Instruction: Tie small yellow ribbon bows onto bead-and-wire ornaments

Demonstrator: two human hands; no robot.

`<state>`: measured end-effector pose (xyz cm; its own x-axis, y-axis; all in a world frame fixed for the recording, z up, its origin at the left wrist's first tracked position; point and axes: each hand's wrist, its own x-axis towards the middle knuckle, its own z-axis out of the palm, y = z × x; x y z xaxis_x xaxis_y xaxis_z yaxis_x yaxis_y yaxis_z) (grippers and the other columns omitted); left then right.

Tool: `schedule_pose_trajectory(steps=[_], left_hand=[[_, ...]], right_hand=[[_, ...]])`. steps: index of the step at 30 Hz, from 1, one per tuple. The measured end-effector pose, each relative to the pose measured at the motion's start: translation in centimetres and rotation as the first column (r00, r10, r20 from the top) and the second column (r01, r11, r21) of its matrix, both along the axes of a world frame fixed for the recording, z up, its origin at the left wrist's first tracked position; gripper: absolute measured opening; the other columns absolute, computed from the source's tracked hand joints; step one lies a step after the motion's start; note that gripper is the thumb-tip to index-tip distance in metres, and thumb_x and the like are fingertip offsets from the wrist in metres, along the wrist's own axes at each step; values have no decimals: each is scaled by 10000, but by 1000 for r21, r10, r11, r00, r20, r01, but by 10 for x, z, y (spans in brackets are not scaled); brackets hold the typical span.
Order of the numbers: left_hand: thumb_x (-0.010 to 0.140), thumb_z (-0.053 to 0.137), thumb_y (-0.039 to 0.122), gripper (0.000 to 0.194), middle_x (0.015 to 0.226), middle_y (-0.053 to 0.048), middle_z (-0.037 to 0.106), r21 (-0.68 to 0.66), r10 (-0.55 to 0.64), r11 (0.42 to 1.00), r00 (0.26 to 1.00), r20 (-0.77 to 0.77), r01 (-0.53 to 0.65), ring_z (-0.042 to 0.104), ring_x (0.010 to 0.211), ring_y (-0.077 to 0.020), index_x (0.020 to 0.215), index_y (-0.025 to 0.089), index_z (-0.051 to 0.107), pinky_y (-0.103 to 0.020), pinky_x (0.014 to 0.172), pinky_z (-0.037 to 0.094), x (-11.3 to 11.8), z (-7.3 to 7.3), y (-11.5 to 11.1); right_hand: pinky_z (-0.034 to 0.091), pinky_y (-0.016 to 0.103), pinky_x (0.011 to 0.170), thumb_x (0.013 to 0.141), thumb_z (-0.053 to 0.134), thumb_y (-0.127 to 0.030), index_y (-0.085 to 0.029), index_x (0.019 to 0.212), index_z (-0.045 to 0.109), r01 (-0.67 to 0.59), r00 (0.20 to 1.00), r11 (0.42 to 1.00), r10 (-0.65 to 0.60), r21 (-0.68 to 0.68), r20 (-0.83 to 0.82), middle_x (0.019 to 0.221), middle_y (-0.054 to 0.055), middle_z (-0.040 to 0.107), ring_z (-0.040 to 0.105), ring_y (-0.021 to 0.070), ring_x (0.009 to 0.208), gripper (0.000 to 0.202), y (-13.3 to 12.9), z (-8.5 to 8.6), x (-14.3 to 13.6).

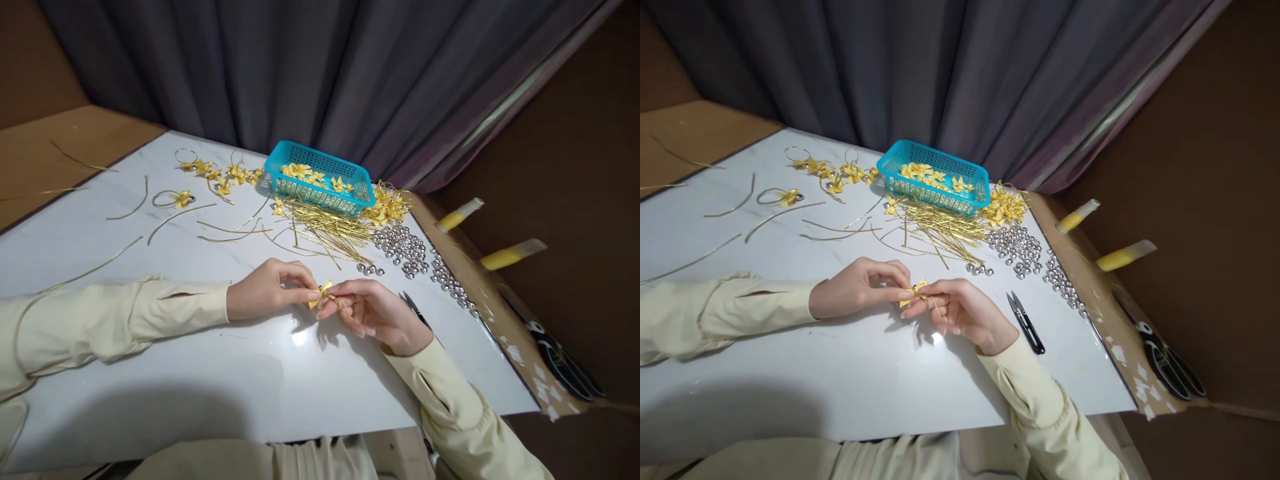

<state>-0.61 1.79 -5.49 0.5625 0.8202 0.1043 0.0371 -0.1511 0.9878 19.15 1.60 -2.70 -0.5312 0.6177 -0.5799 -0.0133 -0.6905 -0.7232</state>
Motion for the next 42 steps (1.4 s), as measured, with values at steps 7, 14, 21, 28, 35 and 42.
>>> schedule_pose_trajectory(steps=[7, 14, 21, 28, 35, 42], left_hand=[[753, 645, 199, 84, 760, -29, 631, 33, 41, 999, 997, 63, -43, 577, 753, -130, 725, 126, 678, -245, 739, 448, 1, -1, -2], [750, 646, 180, 76, 758, -40, 629, 58, 116, 991, 988, 106, -123, 566, 751, -140, 716, 131, 693, -259, 723, 439, 0, 3, -6], [738, 658, 172, 63, 751, -48, 636, 130, 194, 969, 973, 125, -210, 563, 787, -157, 703, 136, 695, -264, 719, 429, 0, 12, -10], [737, 679, 225, 87, 741, -20, 669, -47, 172, 985, 978, 118, -168, 573, 721, -132, 693, 151, 687, -246, 689, 426, 0, 19, -8], [728, 691, 244, 85, 712, -16, 690, -330, 239, 929, 953, 189, -167, 565, 743, -138, 745, 162, 699, -273, 750, 394, -1, 24, -3], [705, 703, 237, 102, 724, -35, 678, -497, 264, 858, 941, 212, -129, 543, 770, -147, 743, 142, 700, -287, 779, 356, 0, 19, 5]], right_hand=[[124, 161, 241, 710, 503, -208, -64, 764, 715, -135, 988, 988, 129, -79, -82, 758, 143, 736, 514, 80, 332, 262, 5, -6, 6], [114, 164, 273, 747, 605, -288, -114, 821, 717, -154, 988, 985, 151, 82, 33, 824, 118, 732, 528, 67, 387, 220, -1, -5, 5], [101, 166, 318, 610, 770, -324, -118, 693, 704, 3, 984, 973, -44, 230, 172, 577, 8, 623, 446, 27, 395, 232, -5, 0, 2], [180, 181, 352, 619, 774, -317, -111, 696, 707, -38, 973, 952, -35, 305, 229, 498, -23, 578, 387, 7, 347, 230, -8, -2, 1], [128, 185, 348, 769, 663, -341, -151, 981, 613, -112, 974, 910, 21, 400, 225, 721, 48, 696, 559, 62, 432, 289, -10, 14, 9], [127, 149, 319, 809, 632, -278, -215, 866, 436, -129, 991, 889, 99, 440, 90, 719, 16, 705, 629, 108, 464, 215, -12, 24, 23]])
